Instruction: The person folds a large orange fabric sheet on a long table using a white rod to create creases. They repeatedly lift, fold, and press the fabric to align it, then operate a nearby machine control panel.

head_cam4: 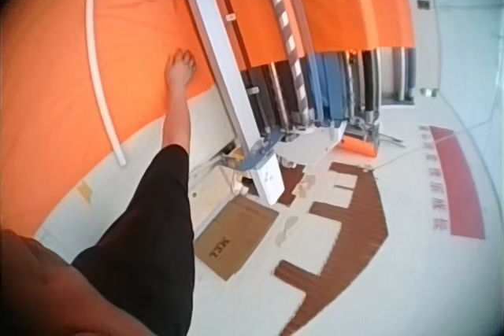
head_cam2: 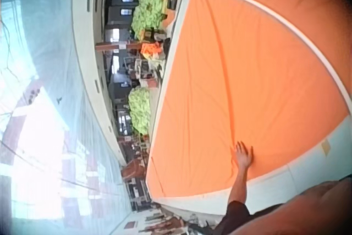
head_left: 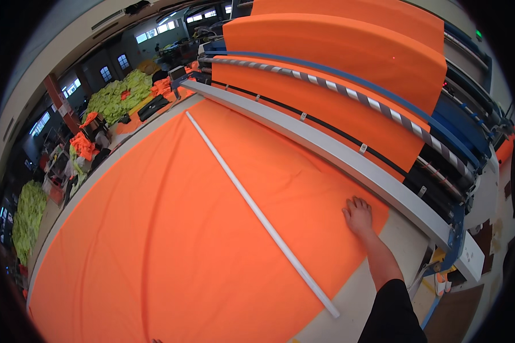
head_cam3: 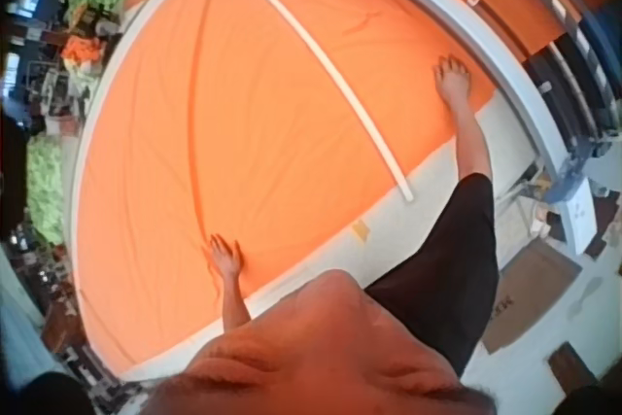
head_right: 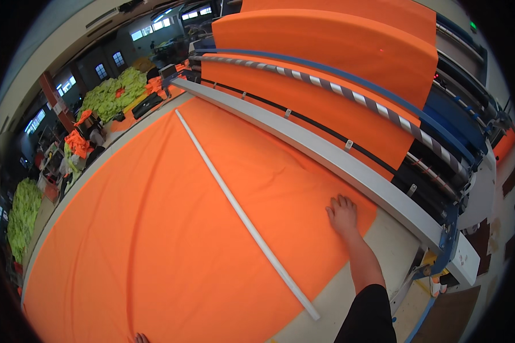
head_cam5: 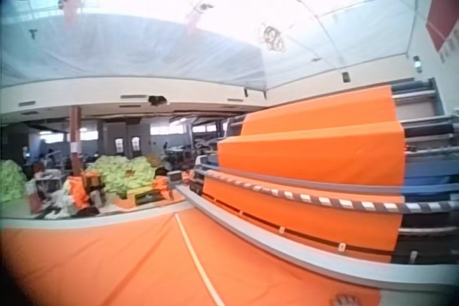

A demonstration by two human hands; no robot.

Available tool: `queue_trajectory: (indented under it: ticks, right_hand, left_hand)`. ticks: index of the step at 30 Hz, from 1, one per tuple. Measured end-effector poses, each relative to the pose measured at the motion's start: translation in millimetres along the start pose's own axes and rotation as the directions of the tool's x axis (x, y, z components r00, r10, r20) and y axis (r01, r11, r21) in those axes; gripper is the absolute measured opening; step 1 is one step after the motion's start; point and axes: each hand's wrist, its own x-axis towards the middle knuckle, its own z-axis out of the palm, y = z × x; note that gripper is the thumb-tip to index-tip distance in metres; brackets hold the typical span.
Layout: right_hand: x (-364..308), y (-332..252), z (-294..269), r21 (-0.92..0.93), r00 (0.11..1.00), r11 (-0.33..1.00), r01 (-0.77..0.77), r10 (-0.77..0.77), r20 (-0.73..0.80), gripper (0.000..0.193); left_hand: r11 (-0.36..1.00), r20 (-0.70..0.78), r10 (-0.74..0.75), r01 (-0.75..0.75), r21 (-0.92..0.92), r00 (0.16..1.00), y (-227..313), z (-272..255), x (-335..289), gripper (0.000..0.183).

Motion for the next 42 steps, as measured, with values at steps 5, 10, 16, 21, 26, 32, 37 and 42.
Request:
queue_trajectory:
  ticks: [5, 10, 16, 21, 26, 32, 37, 42]
  right_hand:
    - [-5.6, -38.9, -6.5, -0.09, 0.995, 0.994, -0.065, 0.058, -0.082, 0.045]
    - [-110.1, -179.2, -89.0, 0.314, 0.96, 0.915, 0.254, -0.278, 0.034, 0.057]
    - [-227.7, -164.2, -114.0, 0.335, 0.913, 0.937, -0.095, -0.053, 0.405, 0.054]
    - [-196.0, -170.3, -152.3, 0.519, 0.618, 0.439, -0.733, 0.113, 0.778, 0.034]
    - [-188.5, -170.0, -131.8, 0.665, 0.823, 0.563, -0.49, 0.047, 0.566, 0.034]
    - [-166.0, -163.6, -117.7, 0.54, 0.866, 0.757, -0.368, 0.068, 0.496, 0.033]
    - [-181.2, -148.1, -98.4, 0.496, 0.931, 0.836, -0.237, 0.049, 0.362, 0.033]
    - [-210.2, -131.1, -80.3, 0.186, 0.977, 0.982, 0.037, -0.075, 0.202, 0.038]
  left_hand:
    - [1.0, -0.067, 0.025, -0.024, 0.005, 0.997, -8.0, 8.0, -3.3, 0.08]
    - [0.997, 0.012, -0.065, 0.066, -0.047, 0.998, 0.9, -7.5, -15.1, 0.081]
    - [0.976, -0.058, -0.082, 0.068, -0.204, 0.995, 34.4, 2.3, -7.2, 0.081]
    - [0.967, -0.017, 0.002, -0.007, -0.256, 1.0, 96.2, 2.1, -3.8, 0.085]
    - [0.986, -0.233, 0.083, -0.113, -0.12, 0.969, 139.0, -8.8, 1.2, 0.075]
    - [0.951, -0.127, 0.059, -0.094, -0.293, 0.99, 141.2, 14.3, 15.6, 0.088]
    - [0.969, -0.208, 0.08, -0.125, -0.215, 0.975, 148.2, 22.4, 19.7, 0.084]
    - [0.978, -0.165, 0.091, -0.12, -0.17, 0.982, 149.9, 21.5, 12.3, 0.08]
